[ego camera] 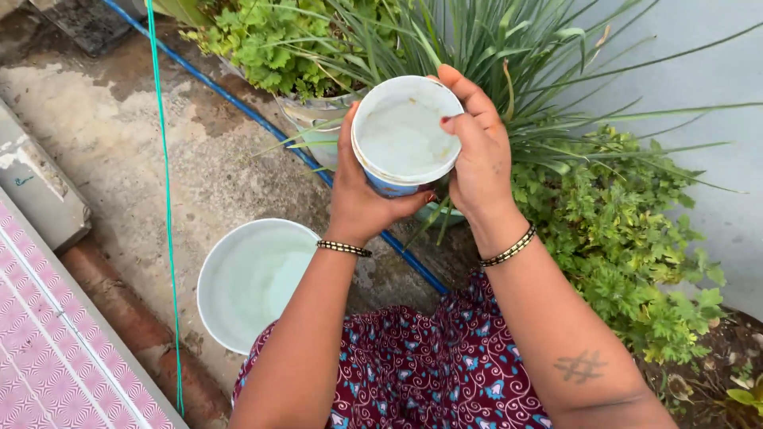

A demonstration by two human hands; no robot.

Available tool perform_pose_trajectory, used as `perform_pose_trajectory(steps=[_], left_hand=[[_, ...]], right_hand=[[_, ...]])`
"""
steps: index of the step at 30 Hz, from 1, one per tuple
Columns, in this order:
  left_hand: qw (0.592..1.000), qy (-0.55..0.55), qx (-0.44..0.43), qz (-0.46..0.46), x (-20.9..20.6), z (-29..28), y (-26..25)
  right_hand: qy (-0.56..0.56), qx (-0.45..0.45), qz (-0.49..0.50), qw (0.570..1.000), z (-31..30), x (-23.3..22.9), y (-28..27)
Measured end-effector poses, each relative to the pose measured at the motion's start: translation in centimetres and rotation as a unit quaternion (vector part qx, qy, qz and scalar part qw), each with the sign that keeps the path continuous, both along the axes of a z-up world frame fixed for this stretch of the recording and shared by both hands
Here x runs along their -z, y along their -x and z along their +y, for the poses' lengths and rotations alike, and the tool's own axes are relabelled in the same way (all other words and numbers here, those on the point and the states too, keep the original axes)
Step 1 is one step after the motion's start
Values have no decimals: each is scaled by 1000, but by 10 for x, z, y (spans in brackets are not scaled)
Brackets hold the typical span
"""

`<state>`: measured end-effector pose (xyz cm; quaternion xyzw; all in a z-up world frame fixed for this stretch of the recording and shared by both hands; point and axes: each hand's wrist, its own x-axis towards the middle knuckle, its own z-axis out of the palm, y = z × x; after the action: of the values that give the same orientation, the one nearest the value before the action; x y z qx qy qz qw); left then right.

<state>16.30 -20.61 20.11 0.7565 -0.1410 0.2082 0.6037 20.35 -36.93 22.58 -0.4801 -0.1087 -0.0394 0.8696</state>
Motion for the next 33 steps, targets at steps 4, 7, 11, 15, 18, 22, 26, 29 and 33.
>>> perform_pose_trajectory(steps=[4,7,11,15,18,22,26,29,33], left_hand=[[999,30,18,13,-8,-1,12],[1000,-3,-26,-9,-19,-3,17],[998,-39,-58,5,-29,-4,26],[994,-74,-81,-5,-35,-5,32],[996,-52,-64,16,-35,-4,27],[988,-121,-96,2,-35,-7,16],[990,-108,-87,16,-31,-8,2],[992,-105,-70,21,-29,-11,-6],[994,-98,-49,24,-26,-13,-15]], right_hand=[[-66,-13,10,998,-7,17,-12],[-136,11,61,989,-9,30,-29],[-239,41,123,962,-3,57,-52],[-302,70,134,941,20,89,-68],[-340,77,148,925,31,104,-77],[-390,80,134,907,41,117,-96],[-395,98,107,907,45,117,-101],[-398,109,104,905,42,115,-104],[-389,126,124,904,36,109,-102]])
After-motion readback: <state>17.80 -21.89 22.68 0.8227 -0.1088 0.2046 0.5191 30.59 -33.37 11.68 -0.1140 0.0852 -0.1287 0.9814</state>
